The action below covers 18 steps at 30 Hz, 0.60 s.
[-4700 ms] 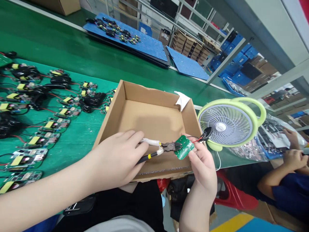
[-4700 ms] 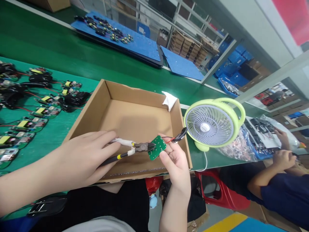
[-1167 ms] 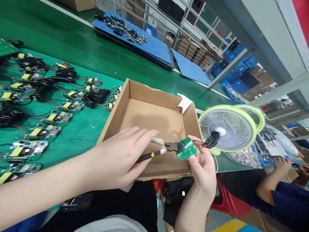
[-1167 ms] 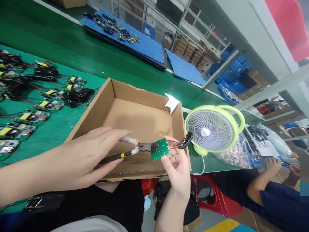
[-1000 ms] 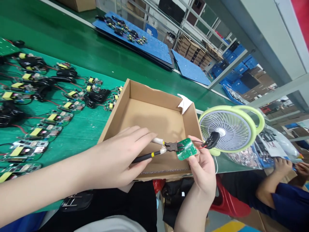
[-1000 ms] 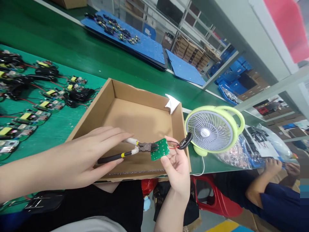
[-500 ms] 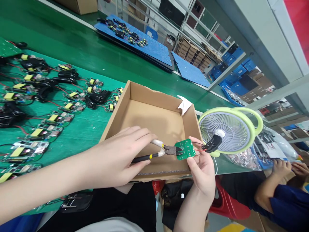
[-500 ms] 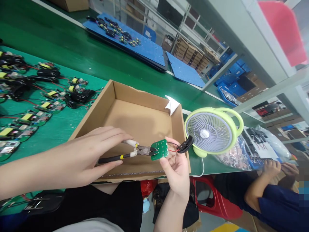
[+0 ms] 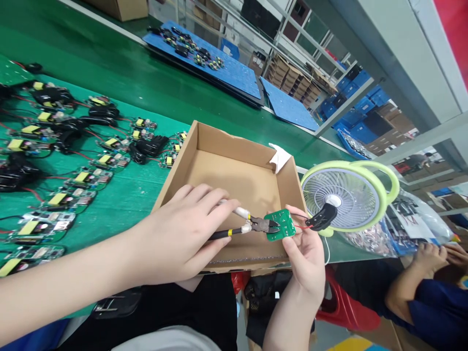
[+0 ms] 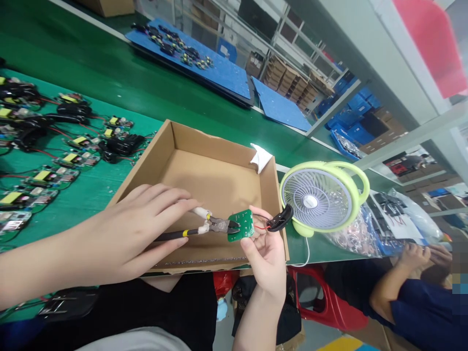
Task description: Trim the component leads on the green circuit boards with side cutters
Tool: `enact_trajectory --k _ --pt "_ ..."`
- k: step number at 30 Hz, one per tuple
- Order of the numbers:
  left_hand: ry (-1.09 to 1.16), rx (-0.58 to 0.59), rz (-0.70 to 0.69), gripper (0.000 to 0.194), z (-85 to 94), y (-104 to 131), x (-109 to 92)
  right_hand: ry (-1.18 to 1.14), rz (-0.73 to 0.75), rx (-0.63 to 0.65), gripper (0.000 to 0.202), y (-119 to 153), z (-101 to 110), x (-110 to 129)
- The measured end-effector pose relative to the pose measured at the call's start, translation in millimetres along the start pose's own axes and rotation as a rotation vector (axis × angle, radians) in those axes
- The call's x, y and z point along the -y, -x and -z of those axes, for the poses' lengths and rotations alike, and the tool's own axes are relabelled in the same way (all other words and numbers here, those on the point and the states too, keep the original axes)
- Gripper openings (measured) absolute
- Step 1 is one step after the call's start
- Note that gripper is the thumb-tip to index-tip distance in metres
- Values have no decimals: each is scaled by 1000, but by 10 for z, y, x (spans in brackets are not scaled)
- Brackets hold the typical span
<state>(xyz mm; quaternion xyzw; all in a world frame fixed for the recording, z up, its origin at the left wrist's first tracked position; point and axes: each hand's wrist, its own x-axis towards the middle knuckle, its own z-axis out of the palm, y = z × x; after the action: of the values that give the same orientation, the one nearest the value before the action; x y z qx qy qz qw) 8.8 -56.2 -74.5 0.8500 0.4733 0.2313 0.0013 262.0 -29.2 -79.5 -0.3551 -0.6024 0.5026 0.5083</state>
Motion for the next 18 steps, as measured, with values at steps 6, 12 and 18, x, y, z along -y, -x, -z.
enact_trajectory --k 6,12,18 --pt "-108 -17 -17 38 10 -28 -21 17 -13 4 40 5 3 -1" --pt "-114 -4 -53 36 3 -20 -29 30 5 -14 40 1 -6 6" --pt "-140 -23 -81 32 -15 -8 -14 32 -11 4 42 22 -9 5"
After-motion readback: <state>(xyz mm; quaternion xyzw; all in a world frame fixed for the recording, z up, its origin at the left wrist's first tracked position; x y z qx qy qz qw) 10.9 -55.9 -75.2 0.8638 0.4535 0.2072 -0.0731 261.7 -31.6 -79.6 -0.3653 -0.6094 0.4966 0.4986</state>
